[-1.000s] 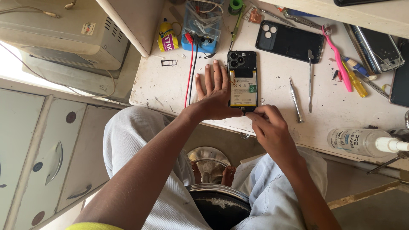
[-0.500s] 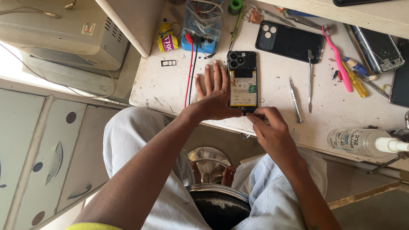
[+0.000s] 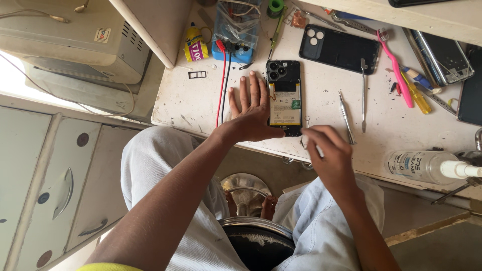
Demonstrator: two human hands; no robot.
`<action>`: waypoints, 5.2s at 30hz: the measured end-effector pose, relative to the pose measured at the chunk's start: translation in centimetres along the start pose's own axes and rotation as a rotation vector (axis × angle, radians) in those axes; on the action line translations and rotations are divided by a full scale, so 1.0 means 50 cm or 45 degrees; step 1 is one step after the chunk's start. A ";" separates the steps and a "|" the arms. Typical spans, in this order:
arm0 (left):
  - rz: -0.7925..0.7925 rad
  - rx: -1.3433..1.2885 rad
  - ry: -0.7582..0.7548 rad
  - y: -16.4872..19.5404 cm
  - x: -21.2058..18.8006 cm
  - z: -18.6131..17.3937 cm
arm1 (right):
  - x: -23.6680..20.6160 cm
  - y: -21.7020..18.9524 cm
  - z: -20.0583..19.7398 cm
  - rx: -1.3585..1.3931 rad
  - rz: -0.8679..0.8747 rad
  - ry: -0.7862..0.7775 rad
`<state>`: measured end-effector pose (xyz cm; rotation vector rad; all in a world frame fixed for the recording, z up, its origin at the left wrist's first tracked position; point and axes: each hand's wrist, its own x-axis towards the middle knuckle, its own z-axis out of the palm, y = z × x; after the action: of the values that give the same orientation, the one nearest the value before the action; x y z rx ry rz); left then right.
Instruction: The person sits at a cluttered repair workbench and works on a disassembled smartphone, using a screwdriver and tweezers to unscrew and manipulate internal components while holding the phone steady with the other hand. Near the end, the person picks up the phone's back cover and handles it in their lap.
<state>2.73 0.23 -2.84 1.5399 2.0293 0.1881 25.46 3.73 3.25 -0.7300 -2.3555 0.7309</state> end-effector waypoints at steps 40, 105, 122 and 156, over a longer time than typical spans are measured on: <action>-0.087 0.013 0.030 0.021 -0.013 -0.016 | 0.046 -0.033 -0.081 0.342 0.291 0.009; -0.083 -0.001 0.075 0.030 -0.017 -0.019 | 0.084 -0.076 -0.092 0.078 0.263 -0.394; -0.099 0.006 0.053 0.033 -0.015 -0.022 | 0.063 -0.077 -0.104 0.115 0.196 -0.228; -0.093 0.031 0.012 0.029 -0.012 -0.018 | 0.075 -0.085 -0.102 0.061 0.138 -0.271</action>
<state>3.55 0.36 -1.24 1.4791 2.0988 0.1430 24.76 4.79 10.75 -0.7989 -2.4926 0.9506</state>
